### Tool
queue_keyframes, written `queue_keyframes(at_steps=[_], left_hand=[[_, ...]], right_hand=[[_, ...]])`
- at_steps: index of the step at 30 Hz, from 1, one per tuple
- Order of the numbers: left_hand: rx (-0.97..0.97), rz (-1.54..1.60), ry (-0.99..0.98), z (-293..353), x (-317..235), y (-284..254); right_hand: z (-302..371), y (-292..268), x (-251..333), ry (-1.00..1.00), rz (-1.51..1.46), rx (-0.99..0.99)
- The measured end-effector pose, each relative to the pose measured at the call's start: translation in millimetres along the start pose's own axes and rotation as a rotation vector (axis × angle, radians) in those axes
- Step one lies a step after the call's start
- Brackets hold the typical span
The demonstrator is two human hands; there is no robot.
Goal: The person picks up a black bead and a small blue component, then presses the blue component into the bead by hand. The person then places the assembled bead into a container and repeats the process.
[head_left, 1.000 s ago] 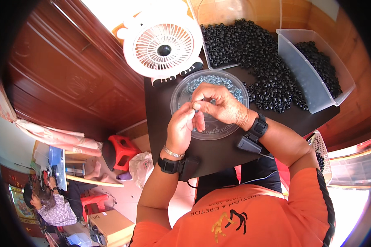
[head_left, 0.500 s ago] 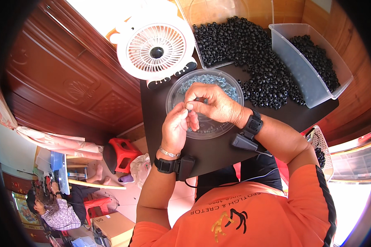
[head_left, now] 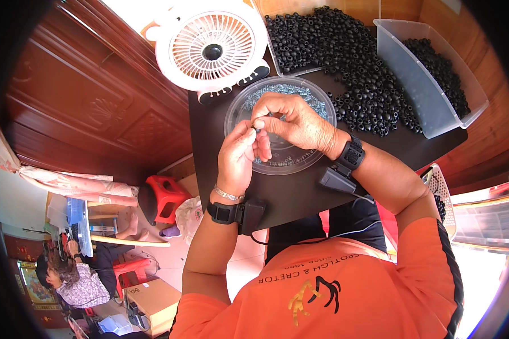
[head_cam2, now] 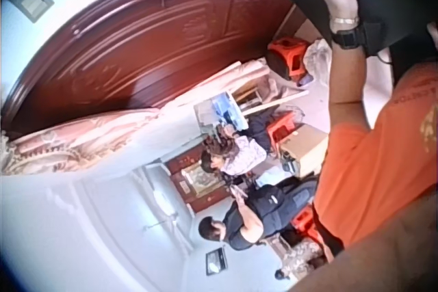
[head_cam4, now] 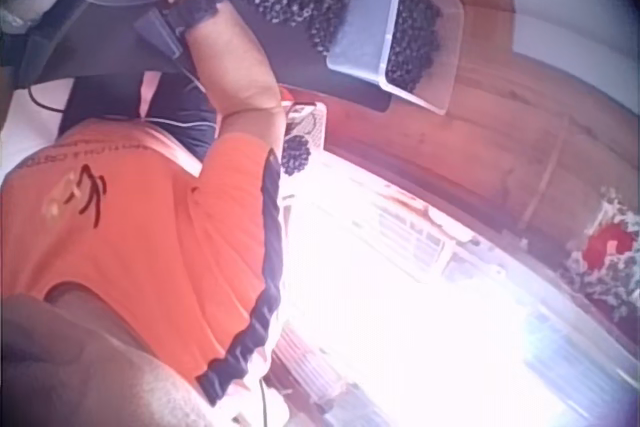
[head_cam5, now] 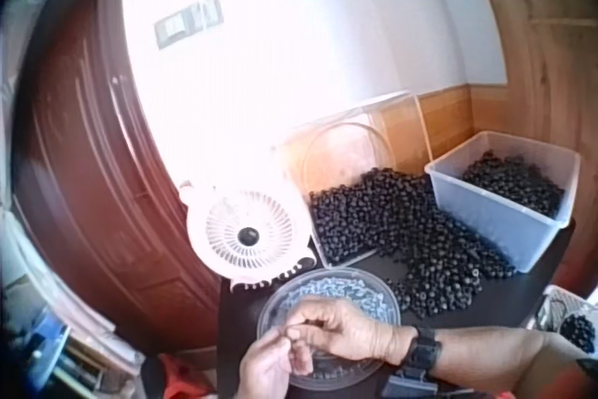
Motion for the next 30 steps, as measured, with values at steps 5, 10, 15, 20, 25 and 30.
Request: queue_keyframes(at_steps=[5, 10, 15, 20, 25, 30], left_hand=[[-0.025, -0.008, -0.01, 0.5, -1.6, 3.2], [-0.017, -0.008, -0.006, 4.8, -3.1, -1.7], [-0.033, -0.007, -0.027, 4.6, 0.4, -1.9], [0.008, 0.012, -0.027, 2.7, 1.6, 1.5], [-0.003, 0.092, -0.018, -1.8, 3.8, -3.9], [-0.153, 0.124, 0.024, 1.4, -1.8, -16.8]], right_hand=[[2.4, -0.2, -13.1, 0.107, -0.185, -0.003], [1.6, 5.6, -14.4, 0.119, -0.235, -0.015], [2.9, 9.3, -12.3, 0.114, -0.232, 0.018], [1.3, 4.7, -6.3, 0.035, -0.19, -0.036], [1.8, 0.1, 5.0, -0.071, 0.018, -0.044], [1.4, 9.4, 16.6, -0.202, 0.284, -0.019]])
Point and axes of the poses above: each hand's wrist, its own z-axis away from the middle knuckle, its own y-axis out of the palm, x = y × z, the point moved 10 cm from there along -z, towards the middle knuckle, and after that the axes turned 3 degrees about z, right-handed, at the moved point
